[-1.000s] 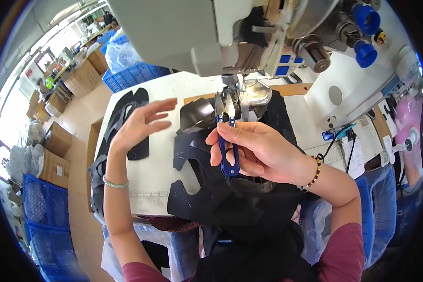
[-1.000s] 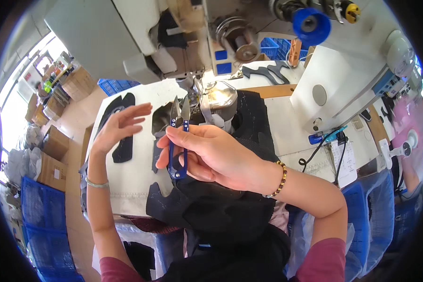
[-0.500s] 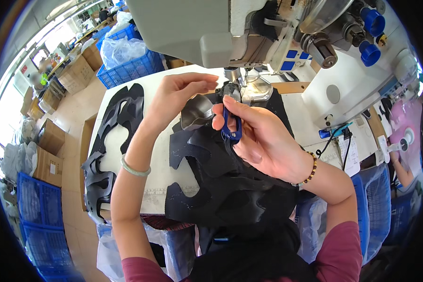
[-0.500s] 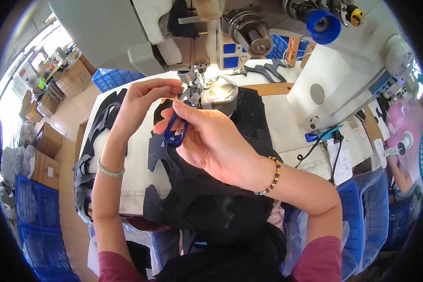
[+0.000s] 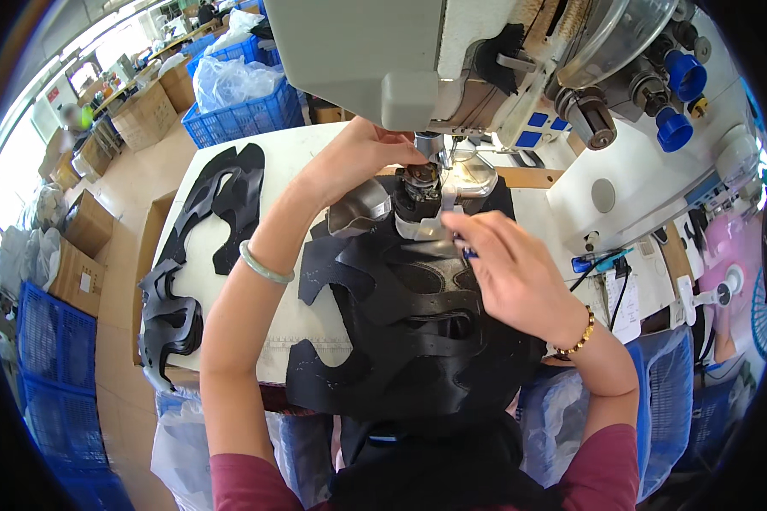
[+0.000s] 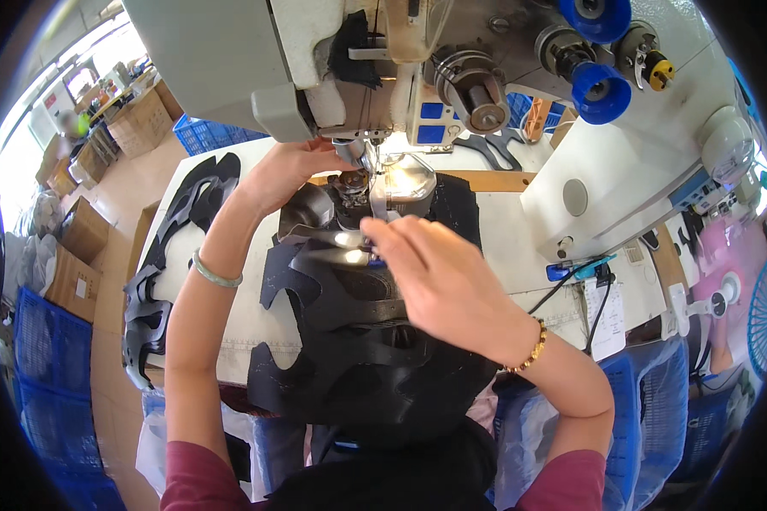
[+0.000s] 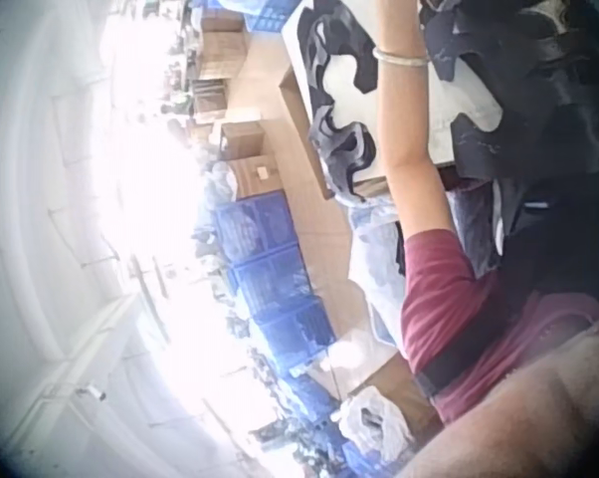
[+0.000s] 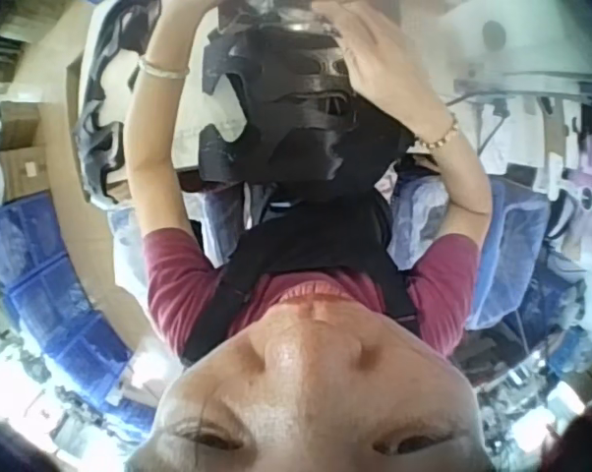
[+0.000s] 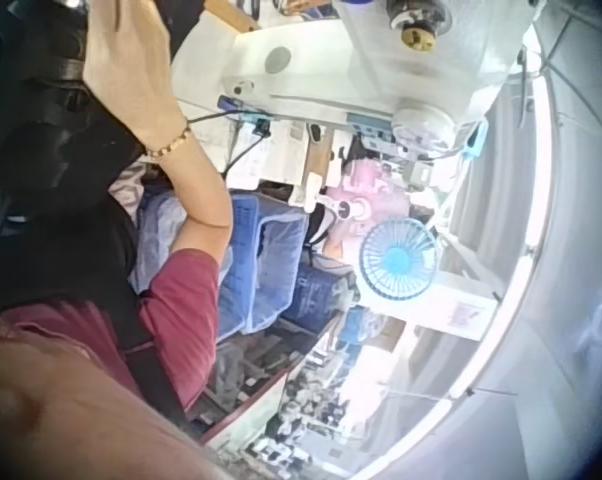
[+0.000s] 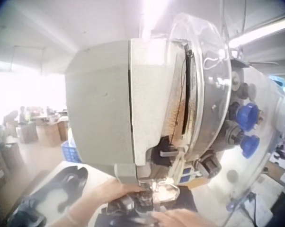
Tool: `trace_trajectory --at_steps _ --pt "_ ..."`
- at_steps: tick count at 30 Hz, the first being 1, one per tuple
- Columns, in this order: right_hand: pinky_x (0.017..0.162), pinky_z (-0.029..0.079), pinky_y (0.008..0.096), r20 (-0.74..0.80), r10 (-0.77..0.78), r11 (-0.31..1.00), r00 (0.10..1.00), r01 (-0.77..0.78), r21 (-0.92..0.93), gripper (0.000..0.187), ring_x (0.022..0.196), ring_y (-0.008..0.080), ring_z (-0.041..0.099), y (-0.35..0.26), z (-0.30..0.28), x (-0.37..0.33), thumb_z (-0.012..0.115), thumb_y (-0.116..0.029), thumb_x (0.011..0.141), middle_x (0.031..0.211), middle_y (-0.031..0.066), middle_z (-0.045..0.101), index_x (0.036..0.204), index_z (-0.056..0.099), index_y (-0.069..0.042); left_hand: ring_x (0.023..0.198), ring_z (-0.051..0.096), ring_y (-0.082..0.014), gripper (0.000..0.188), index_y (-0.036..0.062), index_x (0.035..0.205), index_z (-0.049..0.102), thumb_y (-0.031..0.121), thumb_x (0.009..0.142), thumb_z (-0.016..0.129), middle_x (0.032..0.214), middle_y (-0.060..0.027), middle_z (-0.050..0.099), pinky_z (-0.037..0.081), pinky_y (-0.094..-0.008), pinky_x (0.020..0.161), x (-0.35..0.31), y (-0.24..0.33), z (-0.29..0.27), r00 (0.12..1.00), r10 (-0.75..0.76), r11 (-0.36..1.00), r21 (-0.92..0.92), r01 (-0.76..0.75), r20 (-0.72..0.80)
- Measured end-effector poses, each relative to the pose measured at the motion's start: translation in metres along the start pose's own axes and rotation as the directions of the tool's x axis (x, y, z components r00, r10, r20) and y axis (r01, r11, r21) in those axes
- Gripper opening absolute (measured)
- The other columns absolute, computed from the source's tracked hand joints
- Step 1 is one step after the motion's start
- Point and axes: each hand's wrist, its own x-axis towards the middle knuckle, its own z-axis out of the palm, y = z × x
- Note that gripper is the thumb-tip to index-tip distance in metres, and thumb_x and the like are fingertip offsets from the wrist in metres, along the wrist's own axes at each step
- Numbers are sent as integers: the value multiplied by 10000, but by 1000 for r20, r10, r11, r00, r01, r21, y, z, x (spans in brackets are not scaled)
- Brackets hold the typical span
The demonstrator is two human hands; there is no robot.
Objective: The person sews shoe upper pieces together using a sewing machine, cuts threads with snips, changes and threads the bobbin, and stitches more fabric panels together.
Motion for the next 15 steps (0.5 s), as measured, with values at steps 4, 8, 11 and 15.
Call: trace_trajectory --at_steps 4,8,11,15 --pt "580 414 282 -85 -64 922 994 27 -385 433 706 136 539 11 -1 11 636 -58 714 781 7 522 1140 562 -44 914 557 -120 227 -86 987 589 50 807 575 959 -87 622 434 -242 827 -4 -2 13 986 -16 970 -243 -25 -165" --pt "580 402 287 -197 -240 836 951 100 -539 493 600 151 521 18 9 32 627 -38 649 627 -9 485 1139 596 -77 792 570 -86 218 -29 937 639 174 864 603 837 -45 627 448 -221 752 1 -13 7 989 18 965 -257 -57 -149" --pt "565 413 287 13 -29 799 999 31 -601 320 615 146 551 7 5 46 605 -68 691 619 8 482 1011 603 -59 769 563 -73 248 -31 911 646 210 869 607 832 -48 632 441 -205 749 2 -24 -8 997 -34 942 -336 10 -66" --pt "506 431 267 133 -51 742 990 127 -658 87 600 133 582 12 1 55 600 -116 717 599 21 532 728 531 -64 758 545 -83 239 -31 905 647 201 861 613 838 -50 631 435 -227 736 3 -24 -5 995 14 952 -302 -43 -98"
